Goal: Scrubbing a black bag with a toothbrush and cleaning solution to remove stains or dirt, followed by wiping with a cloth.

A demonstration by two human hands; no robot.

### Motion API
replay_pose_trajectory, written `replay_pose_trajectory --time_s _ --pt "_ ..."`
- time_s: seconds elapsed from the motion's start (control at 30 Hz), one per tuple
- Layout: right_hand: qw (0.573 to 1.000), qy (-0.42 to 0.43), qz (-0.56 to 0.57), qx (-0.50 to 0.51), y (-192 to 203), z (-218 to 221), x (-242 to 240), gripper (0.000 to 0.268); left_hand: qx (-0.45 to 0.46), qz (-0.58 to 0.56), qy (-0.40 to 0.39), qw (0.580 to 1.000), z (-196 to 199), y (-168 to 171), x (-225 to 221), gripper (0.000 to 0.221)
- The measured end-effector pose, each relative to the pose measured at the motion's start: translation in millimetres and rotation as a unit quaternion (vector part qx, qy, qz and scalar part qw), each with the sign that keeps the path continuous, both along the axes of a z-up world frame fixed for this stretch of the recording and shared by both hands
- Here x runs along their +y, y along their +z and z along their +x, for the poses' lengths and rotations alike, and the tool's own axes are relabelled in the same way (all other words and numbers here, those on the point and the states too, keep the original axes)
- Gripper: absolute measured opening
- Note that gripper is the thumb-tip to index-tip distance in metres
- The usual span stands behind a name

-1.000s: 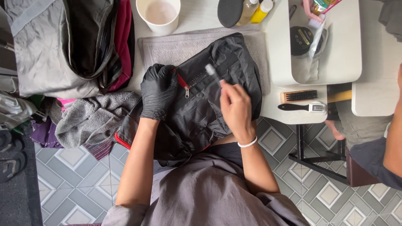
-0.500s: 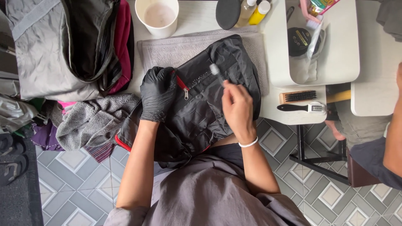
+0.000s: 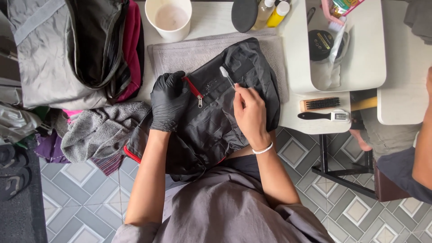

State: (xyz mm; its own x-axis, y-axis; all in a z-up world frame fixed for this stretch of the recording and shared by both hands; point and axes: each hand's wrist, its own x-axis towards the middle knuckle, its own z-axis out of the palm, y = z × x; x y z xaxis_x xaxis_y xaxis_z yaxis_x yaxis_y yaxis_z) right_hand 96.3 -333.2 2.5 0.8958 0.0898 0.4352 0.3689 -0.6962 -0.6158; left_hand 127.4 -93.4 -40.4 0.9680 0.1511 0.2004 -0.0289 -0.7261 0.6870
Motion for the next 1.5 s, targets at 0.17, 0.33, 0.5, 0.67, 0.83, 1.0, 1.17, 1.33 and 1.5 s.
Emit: replay_pose_trajectory --time_s 0.17,0.33,0.5,0.67,0.83,1.0,1.17,1.33,1.5 --pt "0.998 0.062 -0.008 0.021 0.5 -3.3 10.6 0.014 -0.008 -0.002 -0.001 1.0 2.2 -2.3 0.7 0.029" --pt "0.998 0.056 -0.018 0.009 -5.4 -0.5 11.9 0.01 -0.014 -0.008 0.001 1.0 0.9 3.2 1.2 0.03" --pt "1.0 0.01 -0.029 -0.004 1.5 8.0 4.6 0.017 -0.024 -0.019 0.001 1.0 1.8 -4.8 2.7 0.033" --pt "0.998 0.057 -0.013 0.028 3.5 0.5 16.4 0.014 -0.031 -0.032 -0.001 0.999 3.7 -4.3 0.5 0.032" --pt "0.995 0.092 -0.024 0.03 -4.6 4.3 21.7 0.019 -0.025 -0.025 0.007 0.999 0.7 -0.2 2.1 0.033" --pt "0.997 0.059 -0.051 0.013 1.3 10.0 25.8 0.017 -0.022 -0.037 0.012 0.999 -0.5 -0.1 1.8 0.036" --pt "0.997 0.037 -0.068 0.027 13.4 15.4 25.3 0.021 -0.026 -0.04 0.002 0.999 0.0 0.8 2.2 0.038" --pt "0.993 0.078 -0.06 0.058 2.5 14.7 29.4 0.019 -0.061 -0.037 -0.016 0.997 1.3 -1.4 3.3 0.04" --pt "0.993 0.069 -0.07 0.063 4.5 12.0 33.1 0.02 -0.076 -0.043 -0.019 0.996 0.5 0.2 0.8 0.04"
